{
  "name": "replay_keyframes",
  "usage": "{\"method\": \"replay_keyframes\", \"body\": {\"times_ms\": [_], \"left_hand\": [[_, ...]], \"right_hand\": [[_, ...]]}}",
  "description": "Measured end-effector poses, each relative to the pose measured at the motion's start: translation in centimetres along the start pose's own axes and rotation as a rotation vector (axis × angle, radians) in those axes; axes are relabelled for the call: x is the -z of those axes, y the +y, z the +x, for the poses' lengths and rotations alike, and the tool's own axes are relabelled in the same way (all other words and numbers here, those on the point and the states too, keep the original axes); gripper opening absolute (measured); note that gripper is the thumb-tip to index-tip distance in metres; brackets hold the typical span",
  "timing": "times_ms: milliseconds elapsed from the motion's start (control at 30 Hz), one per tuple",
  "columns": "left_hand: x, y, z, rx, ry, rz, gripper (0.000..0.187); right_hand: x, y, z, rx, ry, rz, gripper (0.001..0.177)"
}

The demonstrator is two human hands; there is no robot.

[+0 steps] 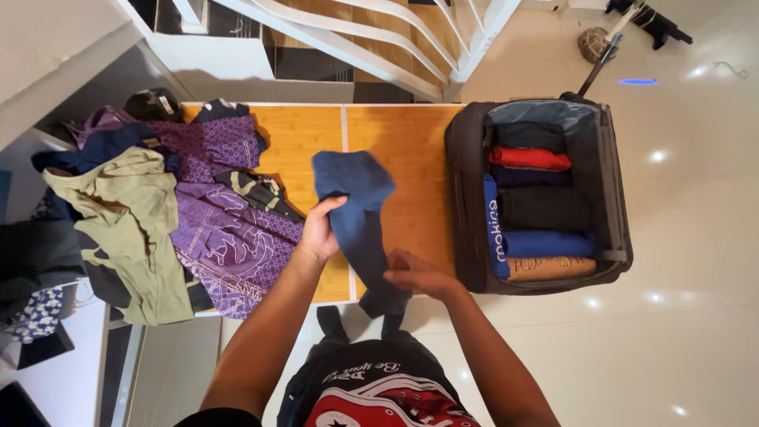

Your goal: The person folds pairs of trousers and shirts and packs them into a suitcase.

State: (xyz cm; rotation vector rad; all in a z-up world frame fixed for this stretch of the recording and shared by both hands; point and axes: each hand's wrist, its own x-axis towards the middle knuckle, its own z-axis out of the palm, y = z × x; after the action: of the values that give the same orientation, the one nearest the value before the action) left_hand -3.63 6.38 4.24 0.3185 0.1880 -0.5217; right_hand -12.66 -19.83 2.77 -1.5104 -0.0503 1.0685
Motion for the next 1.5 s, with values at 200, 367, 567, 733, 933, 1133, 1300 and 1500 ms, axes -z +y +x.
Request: {"method": "replay_keyframes", "body": {"times_ms": [200, 367, 567, 733, 933, 1133, 1300, 1500], "left_hand": [[-7.1, -0.1, -0.5, 0.027, -0.168, 0.372, 0.054], [-10.9, 0.9, -0.5, -0.047, -0.15, 0.517, 0.064], [-14.4, 5.5, -1.0, -0.18, -0.373, 0.208, 0.066], [-19.4, 7.1, -2.5, -0.111, -0.514, 0.117, 0.072], [-22.8, 8.9, -2.9, -0.145, -0.329, 0.319, 0.085], [-26.3, 10.6, -5.5, -0.462, -0.348, 0.864, 0.055], [-29.5, 12.4, -7.7, -1.028, -0.377, 1.567, 0.068], [-26.8, 14.7, -6.2, -1.099, -0.087, 1.914, 0.027]], "right_hand": [[2.8, -6.6, 0.3, 0.607, 0.299, 0.149, 0.063], [4.4, -12.8, -1.9, 0.838, 0.482, 0.514, 0.036], [4.7, -18.5, -5.9, 0.881, 0.55, 0.658, 0.03], [4.4, -21.5, -8.8, 1.086, 0.233, 0.617, 0.036], [3.3, -24.7, -11.4, 1.098, 0.311, 0.488, 0.037], [2.9, -27.2, -13.9, 1.19, 0.436, 0.284, 0.027], [2.0, -30.6, -16.0, 1.145, 0.629, 0.155, 0.048], [5.6, -29.6, -15.0, 1.108, 1.006, -0.433, 0.02]]}}
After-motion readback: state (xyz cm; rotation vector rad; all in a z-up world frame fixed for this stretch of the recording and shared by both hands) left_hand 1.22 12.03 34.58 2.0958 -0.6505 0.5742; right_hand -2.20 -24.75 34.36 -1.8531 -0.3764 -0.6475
